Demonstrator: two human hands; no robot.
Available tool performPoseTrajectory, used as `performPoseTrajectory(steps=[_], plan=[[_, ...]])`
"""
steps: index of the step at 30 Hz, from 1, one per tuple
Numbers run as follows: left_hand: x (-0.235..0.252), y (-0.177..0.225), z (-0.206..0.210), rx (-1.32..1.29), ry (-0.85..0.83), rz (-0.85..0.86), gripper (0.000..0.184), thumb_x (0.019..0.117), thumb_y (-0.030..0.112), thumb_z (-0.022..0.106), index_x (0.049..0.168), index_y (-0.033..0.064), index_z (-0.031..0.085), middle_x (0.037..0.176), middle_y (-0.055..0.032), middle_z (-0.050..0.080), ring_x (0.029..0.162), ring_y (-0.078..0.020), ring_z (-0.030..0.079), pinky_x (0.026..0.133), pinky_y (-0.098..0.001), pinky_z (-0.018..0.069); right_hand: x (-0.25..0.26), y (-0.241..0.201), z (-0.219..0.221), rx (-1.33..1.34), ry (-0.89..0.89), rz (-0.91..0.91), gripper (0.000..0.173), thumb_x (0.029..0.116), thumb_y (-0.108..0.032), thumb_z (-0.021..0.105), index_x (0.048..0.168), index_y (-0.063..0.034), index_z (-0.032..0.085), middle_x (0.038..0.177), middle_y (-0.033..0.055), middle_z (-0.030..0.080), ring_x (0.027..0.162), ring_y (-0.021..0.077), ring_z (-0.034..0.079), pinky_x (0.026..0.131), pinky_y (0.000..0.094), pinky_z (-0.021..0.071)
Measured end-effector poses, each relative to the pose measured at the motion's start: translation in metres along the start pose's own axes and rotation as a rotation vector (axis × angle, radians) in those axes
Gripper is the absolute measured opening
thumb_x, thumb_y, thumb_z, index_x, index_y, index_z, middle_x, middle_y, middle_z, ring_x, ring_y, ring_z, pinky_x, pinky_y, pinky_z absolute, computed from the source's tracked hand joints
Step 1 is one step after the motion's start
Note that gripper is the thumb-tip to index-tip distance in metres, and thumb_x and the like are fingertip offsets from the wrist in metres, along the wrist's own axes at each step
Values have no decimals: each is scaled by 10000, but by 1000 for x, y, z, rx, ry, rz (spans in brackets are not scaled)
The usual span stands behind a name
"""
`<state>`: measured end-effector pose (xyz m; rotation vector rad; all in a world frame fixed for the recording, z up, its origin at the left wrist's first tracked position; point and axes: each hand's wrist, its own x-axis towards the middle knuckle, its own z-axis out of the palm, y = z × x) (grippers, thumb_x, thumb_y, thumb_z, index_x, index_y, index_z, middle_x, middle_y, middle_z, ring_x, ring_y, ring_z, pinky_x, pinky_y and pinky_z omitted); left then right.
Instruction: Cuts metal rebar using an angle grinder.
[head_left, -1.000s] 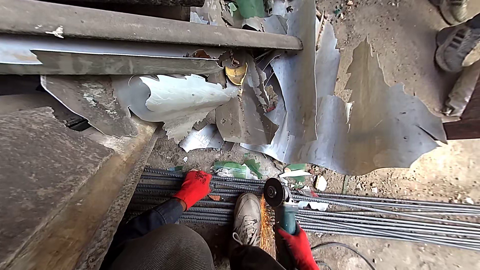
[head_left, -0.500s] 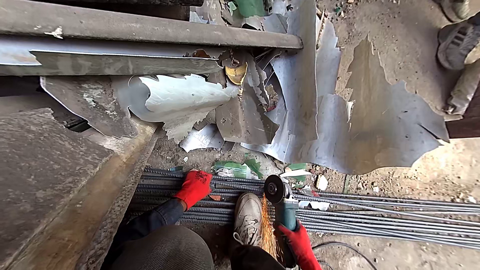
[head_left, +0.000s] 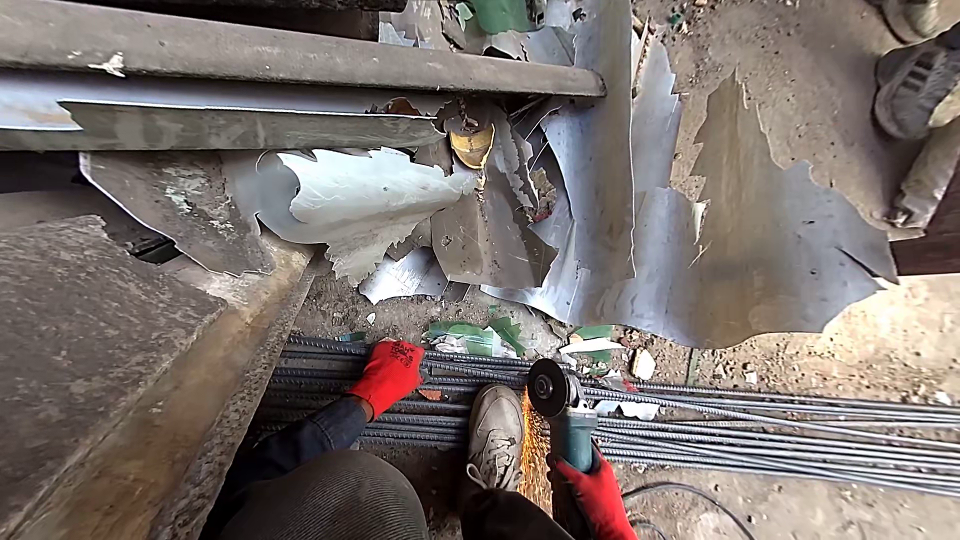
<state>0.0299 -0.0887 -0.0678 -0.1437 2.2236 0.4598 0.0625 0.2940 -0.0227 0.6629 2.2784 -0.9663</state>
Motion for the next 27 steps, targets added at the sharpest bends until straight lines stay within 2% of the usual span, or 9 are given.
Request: performPoseTrajectory(steps=[3,5,7,10,13,17,19,24,27], plan=[[0,1,0,6,1,-4,360,934,365,693,1200,122,708,1119,-132,731,1074,-337,693,871,-576,544,0,4,-1,-24,4,-13,681,670,-260,868,1261,-33,618,938,110,741,769,212,737,712,437,639],[0,1,-1,6,-3,-10,362,937,369,694,1203,124,710,1123,-132,731,1080,-336,693,875,-575,544,-4,0,-2,-71,9,-18,678,683,-260,865,1272,-28,623,962,103,735,812,191,724,756,424,613],[0,1,-2,6,0,-9,357,937,364,693,1200,123,710,1120,-133,732,1078,-336,694,873,-575,544,-7,-2,-3,-105,12,-10,681,673,-289,852,1262,-32,627,944,90,734,795,175,720,746,414,612],[0,0,-1,-1,2,4,363,938,366,703,1209,124,707,1126,-131,731,1083,-336,690,893,-571,542,-9,0,-4,-131,2,14,663,710,-278,864,1272,-23,621,971,116,728,833,207,715,782,450,598],[0,0,-2,-11,2,8,370,935,366,708,1207,117,710,1129,-133,731,1089,-338,689,898,-574,538,-10,2,-4,-143,4,18,679,700,-251,869,1286,-16,616,997,133,729,860,218,716,799,457,593],[-1,0,-2,-9,-1,10,362,939,360,696,1204,114,709,1136,-136,728,1095,-337,687,901,-574,538,-10,6,-4,-134,2,17,643,708,-265,863,1253,-20,625,948,127,727,803,225,718,751,467,604],[0,0,-2,-7,-5,6,362,940,363,694,1206,117,708,1139,-136,728,1099,-336,687,900,-573,538,-12,5,-4,-146,3,16,645,703,-282,861,1249,-26,631,962,114,729,838,212,714,788,459,593],[0,1,-2,1,-4,3,366,940,368,693,1205,115,707,1135,-134,729,1095,-334,687,901,-567,536,-10,8,-4,-133,0,21,658,717,-260,868,1276,-18,620,995,139,729,861,237,719,810,483,594],[1,1,-1,-1,-5,3,363,940,366,690,1202,115,709,1136,-136,729,1096,-338,687,899,-573,538,-11,8,-3,-144,12,26,670,695,-292,867,1263,-27,628,984,123,730,857,217,719,797,461,598]])
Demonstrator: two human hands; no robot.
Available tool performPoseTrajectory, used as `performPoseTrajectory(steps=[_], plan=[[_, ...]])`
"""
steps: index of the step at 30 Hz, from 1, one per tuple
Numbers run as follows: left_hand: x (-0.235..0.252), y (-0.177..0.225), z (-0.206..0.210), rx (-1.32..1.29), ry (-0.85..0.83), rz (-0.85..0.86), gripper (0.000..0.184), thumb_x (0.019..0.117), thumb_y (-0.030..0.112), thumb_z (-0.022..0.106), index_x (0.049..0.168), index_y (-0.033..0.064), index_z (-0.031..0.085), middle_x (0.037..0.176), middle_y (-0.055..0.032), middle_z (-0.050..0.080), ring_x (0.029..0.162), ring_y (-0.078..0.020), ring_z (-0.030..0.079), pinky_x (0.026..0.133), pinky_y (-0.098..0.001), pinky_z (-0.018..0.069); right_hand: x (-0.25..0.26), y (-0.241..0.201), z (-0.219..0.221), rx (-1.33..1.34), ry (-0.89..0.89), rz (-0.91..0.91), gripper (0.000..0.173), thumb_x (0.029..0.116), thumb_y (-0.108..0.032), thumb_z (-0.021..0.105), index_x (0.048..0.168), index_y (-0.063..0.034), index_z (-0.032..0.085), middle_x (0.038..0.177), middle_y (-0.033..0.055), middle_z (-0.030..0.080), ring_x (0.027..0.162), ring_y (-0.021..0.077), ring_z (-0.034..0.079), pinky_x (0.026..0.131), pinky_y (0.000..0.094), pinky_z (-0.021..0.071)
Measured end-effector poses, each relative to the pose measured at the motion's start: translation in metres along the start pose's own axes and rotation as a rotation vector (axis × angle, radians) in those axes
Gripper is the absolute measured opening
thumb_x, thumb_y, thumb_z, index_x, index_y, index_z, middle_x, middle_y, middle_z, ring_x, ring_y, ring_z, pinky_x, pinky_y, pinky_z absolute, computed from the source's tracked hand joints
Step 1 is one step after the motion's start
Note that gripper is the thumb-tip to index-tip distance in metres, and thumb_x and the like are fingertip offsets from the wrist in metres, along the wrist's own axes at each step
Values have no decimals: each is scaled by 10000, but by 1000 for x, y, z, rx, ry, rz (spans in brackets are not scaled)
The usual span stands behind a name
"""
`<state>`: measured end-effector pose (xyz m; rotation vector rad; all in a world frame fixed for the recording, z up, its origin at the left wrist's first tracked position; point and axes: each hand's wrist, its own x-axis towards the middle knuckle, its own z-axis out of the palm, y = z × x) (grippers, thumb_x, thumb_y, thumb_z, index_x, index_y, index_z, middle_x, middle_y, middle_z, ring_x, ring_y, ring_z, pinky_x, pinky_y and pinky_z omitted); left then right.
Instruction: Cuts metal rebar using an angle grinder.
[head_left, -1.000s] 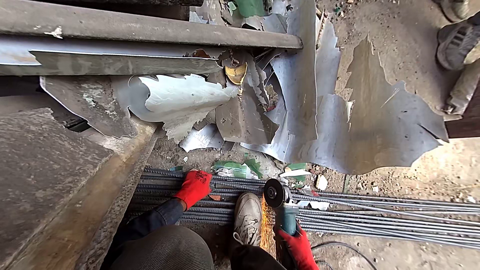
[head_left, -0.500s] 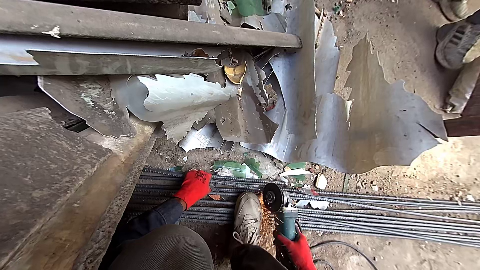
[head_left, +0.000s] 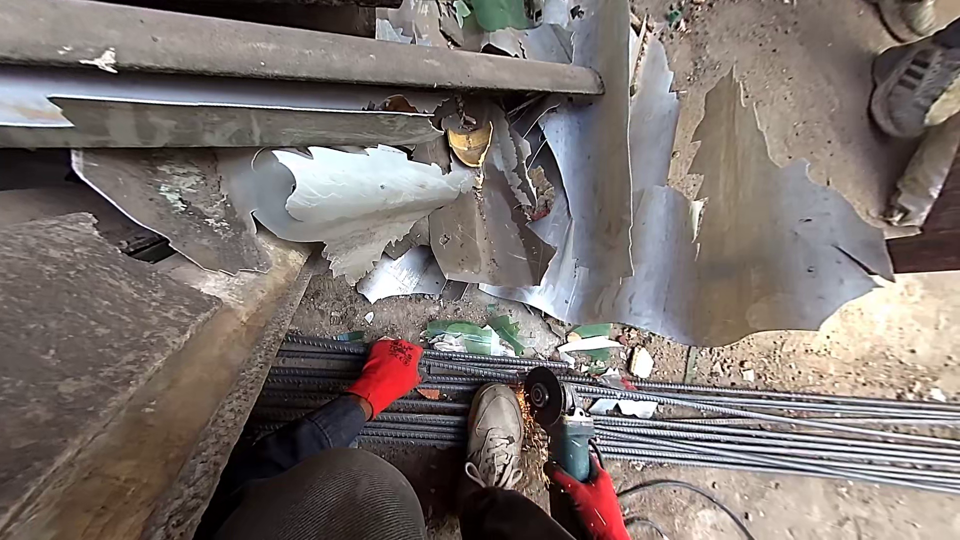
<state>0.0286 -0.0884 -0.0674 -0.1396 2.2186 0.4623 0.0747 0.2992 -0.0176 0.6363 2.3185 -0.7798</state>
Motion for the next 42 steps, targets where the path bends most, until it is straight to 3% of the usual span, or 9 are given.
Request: performPoseTrajectory(steps=[4,9,26,35,42], plan=[[0,-1,0,2,12,-4,360,934,373,696,1188,119,717,1124,-128,734,1092,-328,689,906,-563,536,1,-2,0,13,-5,-22,666,707,-282,858,1270,-16,622,985,124,727,854,208,715,794,452,597],[0,0,0,3,-5,-2,376,946,365,679,1225,114,703,1146,-137,727,1105,-334,685,910,-567,536,6,-11,2,97,-15,-16,683,676,-303,865,1252,-28,621,925,106,739,767,213,733,713,439,632],[0,0,0,-8,-2,-4,368,934,367,698,1205,117,707,1138,-129,728,1091,-336,689,893,-575,538,17,-15,1,68,15,-43,709,659,-315,855,1274,-48,624,980,90,734,840,177,721,775,418,608],[1,0,2,-7,11,1,354,933,355,699,1193,114,711,1119,-137,732,1082,-338,692,891,-575,540,18,-20,2,87,16,-42,675,687,-234,848,1283,-23,613,998,113,722,847,187,712,776,419,601],[-1,0,1,-8,9,-4,339,938,348,696,1183,114,715,1119,-136,732,1077,-339,693,880,-578,541,16,-16,1,82,12,-43,676,677,-254,858,1271,-34,623,975,96,729,830,178,716,764,410,604]])
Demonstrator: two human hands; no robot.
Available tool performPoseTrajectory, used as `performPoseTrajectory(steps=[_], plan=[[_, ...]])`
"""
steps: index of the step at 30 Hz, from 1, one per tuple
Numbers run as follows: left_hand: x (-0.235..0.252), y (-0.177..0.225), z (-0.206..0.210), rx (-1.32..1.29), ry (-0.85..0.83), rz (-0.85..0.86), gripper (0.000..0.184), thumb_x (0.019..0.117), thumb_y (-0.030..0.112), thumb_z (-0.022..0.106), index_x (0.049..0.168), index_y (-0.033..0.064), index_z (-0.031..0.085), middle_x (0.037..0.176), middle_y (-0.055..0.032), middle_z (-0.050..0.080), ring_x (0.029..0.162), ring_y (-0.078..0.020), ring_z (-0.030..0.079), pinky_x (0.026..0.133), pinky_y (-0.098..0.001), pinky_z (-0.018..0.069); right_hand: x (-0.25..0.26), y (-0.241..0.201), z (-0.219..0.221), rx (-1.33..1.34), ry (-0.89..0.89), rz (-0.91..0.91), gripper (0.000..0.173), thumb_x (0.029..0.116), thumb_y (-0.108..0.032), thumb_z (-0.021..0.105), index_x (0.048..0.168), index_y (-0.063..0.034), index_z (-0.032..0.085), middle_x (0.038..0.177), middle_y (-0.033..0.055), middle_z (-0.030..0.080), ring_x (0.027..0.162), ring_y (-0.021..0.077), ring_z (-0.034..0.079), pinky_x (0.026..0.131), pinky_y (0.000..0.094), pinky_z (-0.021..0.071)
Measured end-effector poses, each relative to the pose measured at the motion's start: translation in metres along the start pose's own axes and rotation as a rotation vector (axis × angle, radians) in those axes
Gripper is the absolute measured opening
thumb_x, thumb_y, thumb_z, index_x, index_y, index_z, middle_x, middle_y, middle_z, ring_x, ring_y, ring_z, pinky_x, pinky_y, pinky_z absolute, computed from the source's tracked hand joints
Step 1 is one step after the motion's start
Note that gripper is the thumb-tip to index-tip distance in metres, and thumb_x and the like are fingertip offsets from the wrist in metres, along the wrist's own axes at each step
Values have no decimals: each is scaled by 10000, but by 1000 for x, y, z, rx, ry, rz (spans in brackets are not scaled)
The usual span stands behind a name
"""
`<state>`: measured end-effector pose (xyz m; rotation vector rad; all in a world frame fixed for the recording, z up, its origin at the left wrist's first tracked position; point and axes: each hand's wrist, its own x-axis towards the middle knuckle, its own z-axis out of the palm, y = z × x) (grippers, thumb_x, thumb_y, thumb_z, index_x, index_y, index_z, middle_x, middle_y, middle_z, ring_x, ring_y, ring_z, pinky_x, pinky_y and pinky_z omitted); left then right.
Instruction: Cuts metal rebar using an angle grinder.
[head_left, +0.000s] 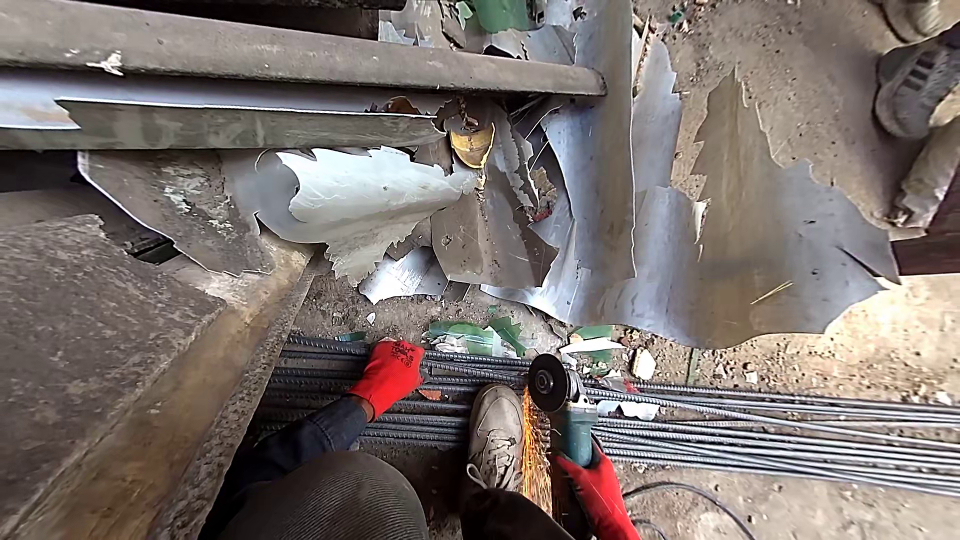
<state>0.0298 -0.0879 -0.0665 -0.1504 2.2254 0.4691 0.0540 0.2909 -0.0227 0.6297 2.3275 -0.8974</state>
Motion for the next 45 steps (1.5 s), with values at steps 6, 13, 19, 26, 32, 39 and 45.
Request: performPoseTrajectory(steps=[6,13,19,26,32,39,45], plan=[[-6,1,1,-2,35,-1,310,947,335,694,1157,109,727,1095,-135,735,1050,-343,696,855,-568,545,-4,2,-2,33,-8,-10,691,663,-249,837,1277,-23,613,974,106,732,813,188,726,742,412,621],[-3,2,-1,-3,-6,-17,313,940,355,688,1144,122,731,1106,-131,734,1077,-335,693,879,-569,546,-5,2,-4,36,-17,1,698,658,-265,845,1275,-34,613,952,98,741,789,192,737,717,414,633],[-6,3,-2,-1,-16,-17,334,957,385,661,1134,110,730,1116,-138,732,1084,-335,693,869,-575,545,-9,0,-6,53,-19,11,688,663,-245,855,1271,-35,611,948,101,737,781,196,731,712,415,630],[-6,3,-3,-9,-17,-16,429,992,492,600,1114,104,734,1109,-137,733,1100,-329,690,890,-569,540,-13,-5,-9,30,-16,-6,679,673,-234,851,1276,-30,615,952,87,737,790,170,725,725,391,621],[-7,3,-3,-21,-14,-8,443,996,504,582,1079,98,739,1092,-142,733,1088,-333,692,880,-572,543,-20,1,-9,-18,8,8,681,662,-277,864,1253,-34,629,939,91,733,787,184,720,728,415,612],[-7,2,-2,-15,-7,-7,433,997,494,581,1071,96,735,1085,-137,733,1079,-324,695,872,-565,543,-32,4,-10,-39,9,23,692,656,-299,867,1250,-33,631,939,97,736,795,192,726,744,432,617],[-8,3,-6,-20,-12,-11,437,996,499,577,1066,100,741,1089,-135,735,1088,-327,692,878,-565,539,-41,12,-12,-28,-21,50,681,704,-232,873,1286,2,609,963,149,727,804,240,722,750,471,612]])
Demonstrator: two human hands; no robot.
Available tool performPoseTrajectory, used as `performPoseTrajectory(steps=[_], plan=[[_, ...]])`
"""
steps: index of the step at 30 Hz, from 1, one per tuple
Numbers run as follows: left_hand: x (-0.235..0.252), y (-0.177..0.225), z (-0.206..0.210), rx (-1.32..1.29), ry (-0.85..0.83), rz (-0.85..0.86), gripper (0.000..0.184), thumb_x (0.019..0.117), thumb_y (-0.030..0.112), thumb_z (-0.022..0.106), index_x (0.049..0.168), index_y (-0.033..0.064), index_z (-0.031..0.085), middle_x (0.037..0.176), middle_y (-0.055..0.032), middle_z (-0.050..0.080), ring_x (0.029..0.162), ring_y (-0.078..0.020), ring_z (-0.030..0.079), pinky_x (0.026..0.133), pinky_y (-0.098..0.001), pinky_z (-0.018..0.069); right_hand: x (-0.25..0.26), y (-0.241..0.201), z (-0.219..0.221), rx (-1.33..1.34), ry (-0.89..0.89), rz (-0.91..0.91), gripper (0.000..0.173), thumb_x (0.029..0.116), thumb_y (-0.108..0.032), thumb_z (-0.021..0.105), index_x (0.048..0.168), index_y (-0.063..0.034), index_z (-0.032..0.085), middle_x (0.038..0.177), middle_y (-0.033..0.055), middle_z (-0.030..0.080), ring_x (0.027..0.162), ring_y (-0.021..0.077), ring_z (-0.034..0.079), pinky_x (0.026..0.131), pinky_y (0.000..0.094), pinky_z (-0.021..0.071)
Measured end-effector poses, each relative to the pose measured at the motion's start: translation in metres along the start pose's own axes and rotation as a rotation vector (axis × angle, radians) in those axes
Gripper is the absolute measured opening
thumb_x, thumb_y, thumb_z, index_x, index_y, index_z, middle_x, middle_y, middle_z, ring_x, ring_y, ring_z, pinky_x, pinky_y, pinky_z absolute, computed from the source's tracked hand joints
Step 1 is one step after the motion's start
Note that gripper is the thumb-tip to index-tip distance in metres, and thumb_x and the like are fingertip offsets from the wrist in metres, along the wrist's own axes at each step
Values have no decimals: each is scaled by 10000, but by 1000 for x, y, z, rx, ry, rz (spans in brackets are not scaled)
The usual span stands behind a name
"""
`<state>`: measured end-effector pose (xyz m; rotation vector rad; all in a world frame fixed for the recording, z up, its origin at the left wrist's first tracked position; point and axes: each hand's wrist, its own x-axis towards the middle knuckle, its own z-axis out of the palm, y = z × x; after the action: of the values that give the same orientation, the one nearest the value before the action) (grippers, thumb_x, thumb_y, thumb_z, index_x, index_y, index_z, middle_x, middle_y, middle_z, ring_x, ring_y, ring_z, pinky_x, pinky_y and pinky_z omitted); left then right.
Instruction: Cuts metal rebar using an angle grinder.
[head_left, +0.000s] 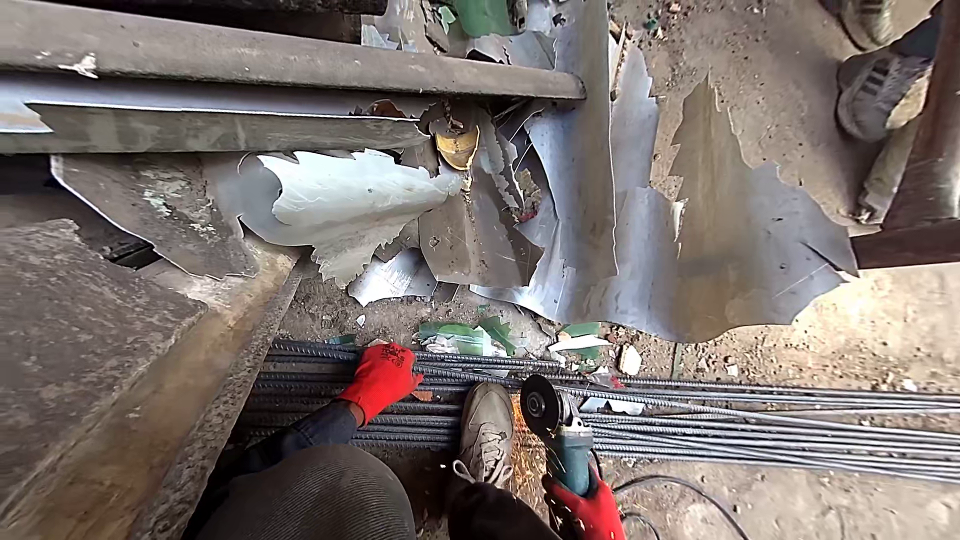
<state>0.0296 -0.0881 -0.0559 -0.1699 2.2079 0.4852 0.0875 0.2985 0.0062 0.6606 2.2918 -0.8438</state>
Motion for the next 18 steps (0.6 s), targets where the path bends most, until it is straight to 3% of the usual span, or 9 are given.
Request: performPoseTrajectory(steps=[7,18], plan=[[4,-2,2,6,-9,10,427,994,499,575,1048,109,741,1075,-125,735,1077,-318,693,874,-563,542,6,-2,2,2,19,-7,698,661,-297,880,1252,-26,627,938,115,742,792,223,736,745,465,627],[1,-2,-2,13,-4,19,438,991,501,580,1047,96,738,1064,-139,733,1069,-327,695,863,-577,542,15,-11,6,10,57,-28,730,663,-327,872,1294,-58,619,978,101,740,829,213,736,764,467,624]])
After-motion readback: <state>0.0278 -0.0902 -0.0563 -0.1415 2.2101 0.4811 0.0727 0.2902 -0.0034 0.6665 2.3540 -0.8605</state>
